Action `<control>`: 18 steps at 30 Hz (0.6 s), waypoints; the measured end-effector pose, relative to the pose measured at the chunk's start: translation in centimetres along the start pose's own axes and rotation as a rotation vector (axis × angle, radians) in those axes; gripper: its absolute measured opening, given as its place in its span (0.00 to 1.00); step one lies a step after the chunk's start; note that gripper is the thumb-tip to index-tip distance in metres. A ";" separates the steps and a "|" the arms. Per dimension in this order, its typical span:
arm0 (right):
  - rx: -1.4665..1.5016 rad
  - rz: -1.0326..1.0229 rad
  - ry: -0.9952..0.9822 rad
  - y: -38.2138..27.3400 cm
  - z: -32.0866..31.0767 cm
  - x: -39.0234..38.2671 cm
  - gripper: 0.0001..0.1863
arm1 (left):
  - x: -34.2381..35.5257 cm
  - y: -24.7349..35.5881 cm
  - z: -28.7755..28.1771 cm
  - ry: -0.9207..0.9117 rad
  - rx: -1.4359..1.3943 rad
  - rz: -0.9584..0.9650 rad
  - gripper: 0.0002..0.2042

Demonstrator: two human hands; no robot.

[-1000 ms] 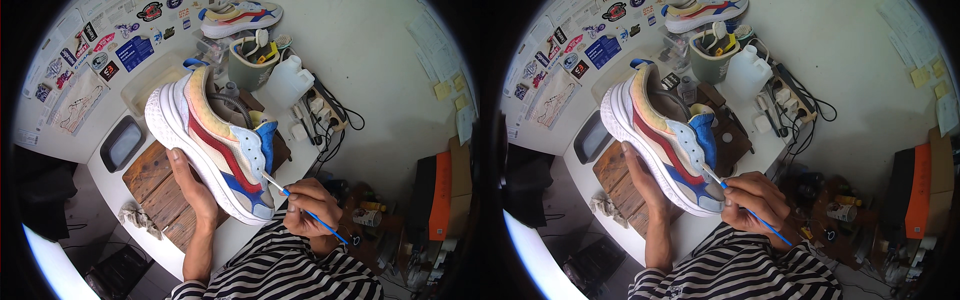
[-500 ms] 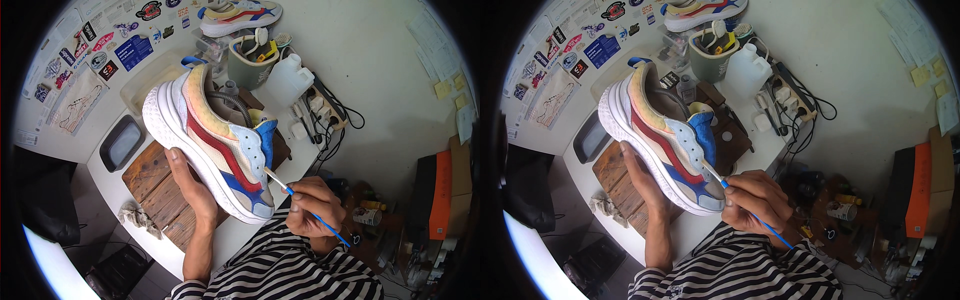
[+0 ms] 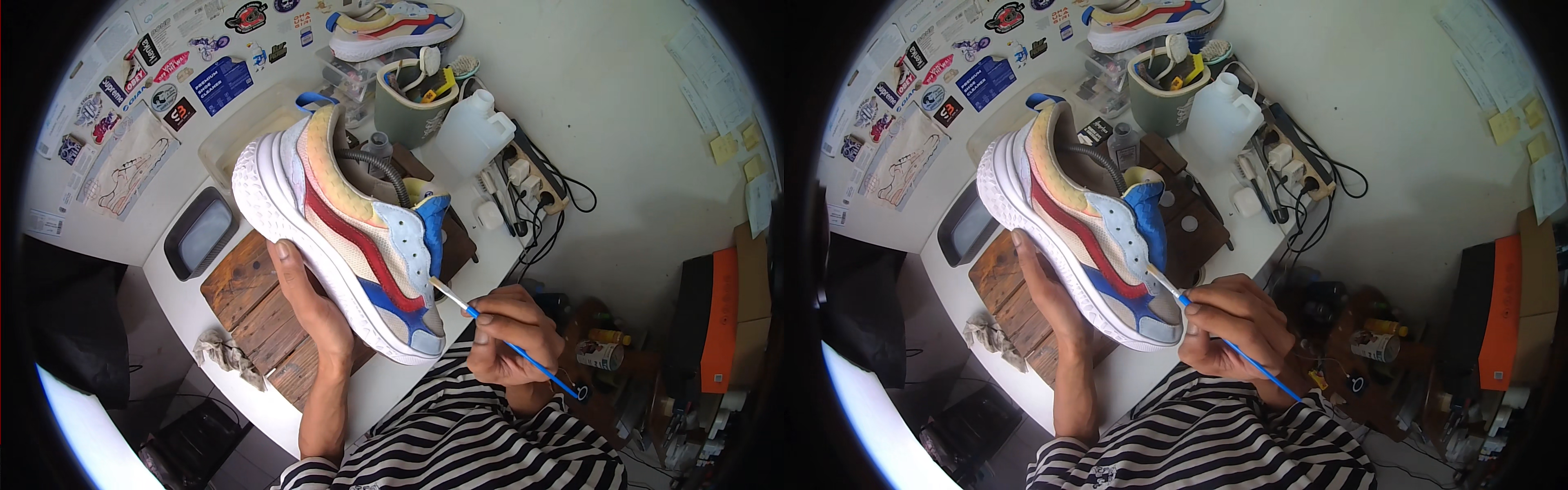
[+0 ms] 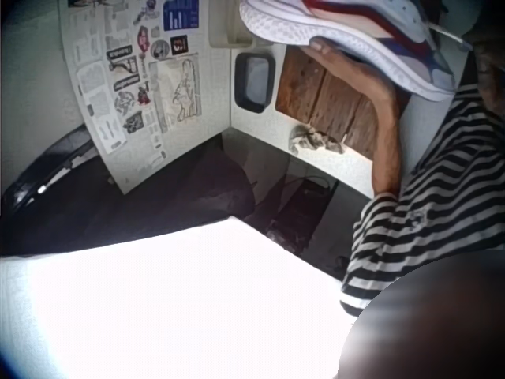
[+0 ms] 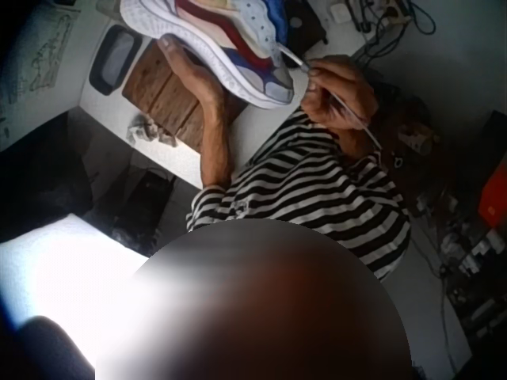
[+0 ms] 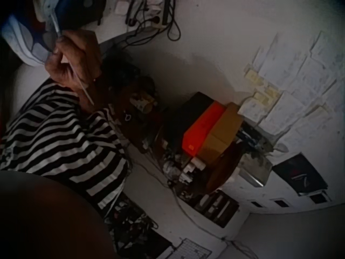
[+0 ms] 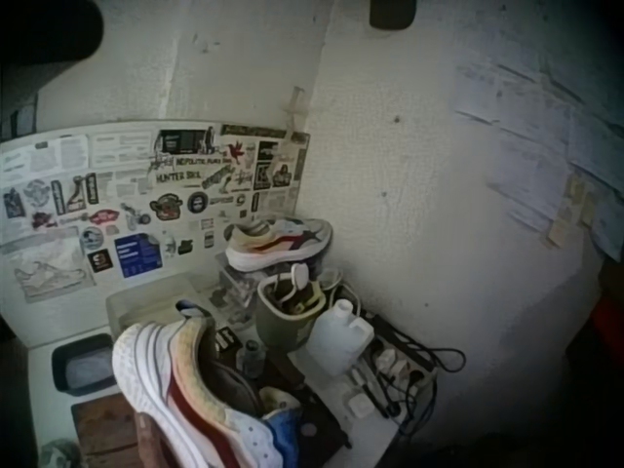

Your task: Painting the white section of a multi-colored sneaker using a small paintbrush.

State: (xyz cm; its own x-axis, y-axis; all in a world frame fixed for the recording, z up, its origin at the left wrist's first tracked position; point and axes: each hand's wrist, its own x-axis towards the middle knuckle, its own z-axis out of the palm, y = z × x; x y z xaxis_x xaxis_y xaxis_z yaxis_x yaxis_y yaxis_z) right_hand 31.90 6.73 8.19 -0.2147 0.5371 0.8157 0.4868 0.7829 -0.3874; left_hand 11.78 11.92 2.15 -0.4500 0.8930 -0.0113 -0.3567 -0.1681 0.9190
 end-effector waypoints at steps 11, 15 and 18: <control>0.107 0.485 -0.061 7.0 5.2 -0.9 0.10 | 3.0 2.6 -1.9 0.095 -0.158 0.027 0.31; 0.114 0.487 -0.113 8.2 7.0 -1.0 0.09 | 3.3 3.6 -2.0 0.139 -0.141 0.048 0.32; 0.137 0.482 -0.172 8.0 8.0 -1.0 0.09 | 3.5 4.0 -2.3 0.148 -0.161 0.056 0.32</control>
State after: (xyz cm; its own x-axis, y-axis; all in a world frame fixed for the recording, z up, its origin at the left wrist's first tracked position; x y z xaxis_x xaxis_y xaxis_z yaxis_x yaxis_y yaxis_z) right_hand 29.24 14.96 0.89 -0.1352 0.8809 0.4535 0.4517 0.4622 -0.7631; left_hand 6.84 13.42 4.89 -0.5835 0.8115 -0.0304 -0.4483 -0.2906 0.8453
